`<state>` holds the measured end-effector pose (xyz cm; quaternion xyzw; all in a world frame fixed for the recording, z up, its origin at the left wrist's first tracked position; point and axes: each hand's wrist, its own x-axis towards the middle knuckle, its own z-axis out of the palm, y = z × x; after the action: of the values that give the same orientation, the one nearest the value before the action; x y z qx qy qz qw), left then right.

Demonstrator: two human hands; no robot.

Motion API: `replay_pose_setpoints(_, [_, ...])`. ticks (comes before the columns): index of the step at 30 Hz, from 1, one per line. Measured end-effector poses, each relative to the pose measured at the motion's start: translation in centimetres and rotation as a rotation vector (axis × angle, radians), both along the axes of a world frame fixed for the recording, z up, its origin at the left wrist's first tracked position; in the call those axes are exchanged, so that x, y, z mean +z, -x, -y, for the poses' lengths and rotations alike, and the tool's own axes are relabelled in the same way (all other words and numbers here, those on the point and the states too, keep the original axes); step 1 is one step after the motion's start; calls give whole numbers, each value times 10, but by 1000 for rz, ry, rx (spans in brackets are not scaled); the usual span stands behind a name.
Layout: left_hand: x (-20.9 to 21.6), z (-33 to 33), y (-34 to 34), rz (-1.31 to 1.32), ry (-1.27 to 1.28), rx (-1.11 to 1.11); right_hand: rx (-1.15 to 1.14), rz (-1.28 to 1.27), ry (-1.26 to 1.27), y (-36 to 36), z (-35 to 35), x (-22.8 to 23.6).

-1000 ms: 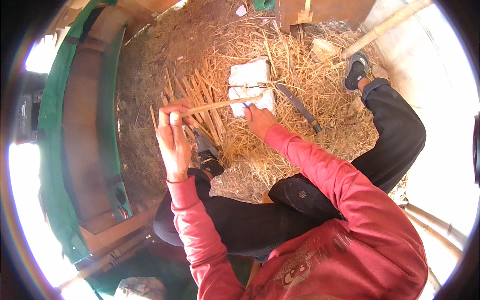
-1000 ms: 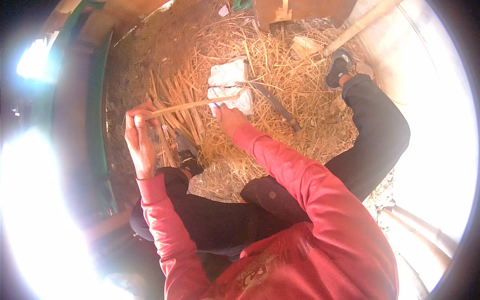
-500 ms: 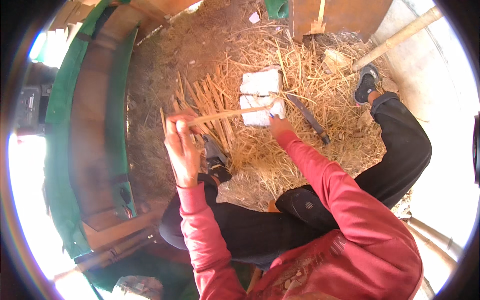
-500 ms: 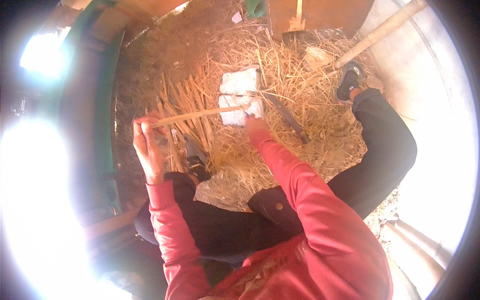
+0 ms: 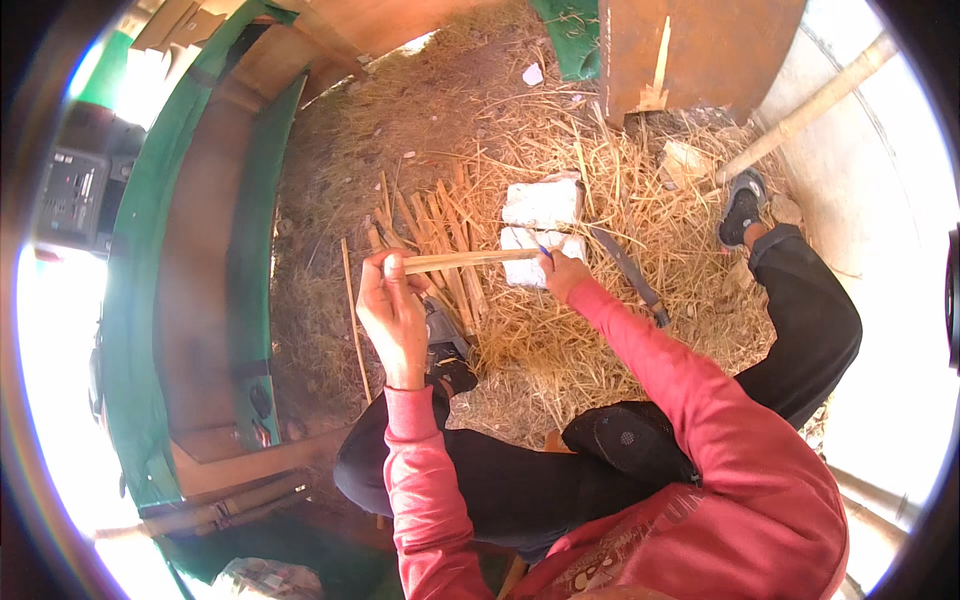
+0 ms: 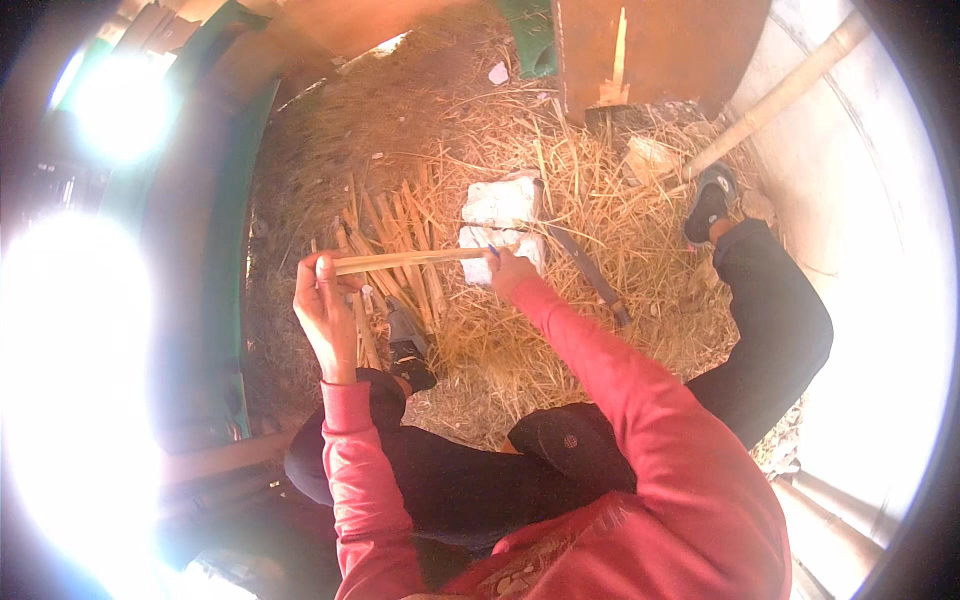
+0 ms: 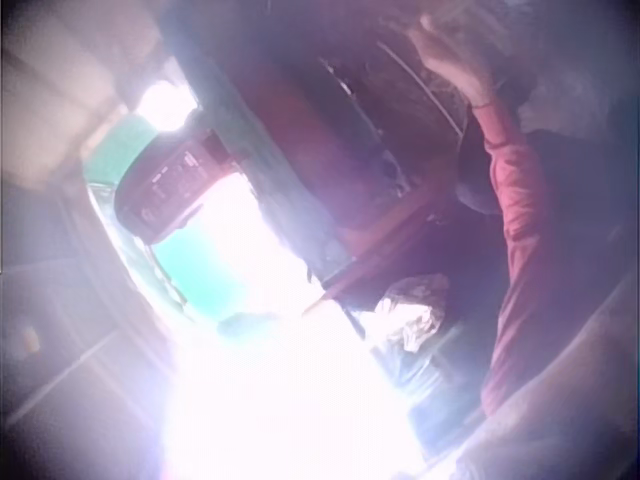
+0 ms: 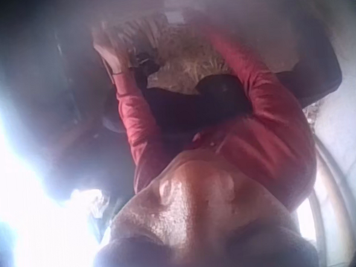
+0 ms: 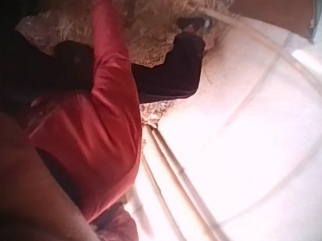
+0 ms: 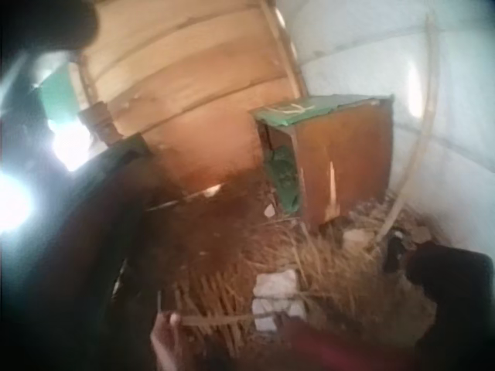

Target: The person sits on the ground and uses a knife to peel the outer layer off thin bamboo sticks. They hold the sticks with one hand and scrape the knife along the length to remove the bark, then place the peeled sticks aside.

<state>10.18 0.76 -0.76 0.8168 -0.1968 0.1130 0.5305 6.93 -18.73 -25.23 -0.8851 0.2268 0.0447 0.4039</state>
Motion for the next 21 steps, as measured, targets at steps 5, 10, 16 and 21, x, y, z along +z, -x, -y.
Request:
replay_pose_setpoints(5, [0, -13, 4, -12, 106, 5, 183, 403, -377, 44, -67, 176])
replay_pose_setpoints(10, [5, -13, 3, -7, 76, -95, 22, 363, -134, 37, -80, 158])
replay_pose_setpoints(16, [2, -17, 3, 15, 73, -132, 65, 491, -116, 44, -95, 183])
replay_pose_setpoints(21, [4, -19, 3, 34, 20, -68, -31, 473, -113, 38, -98, 168])
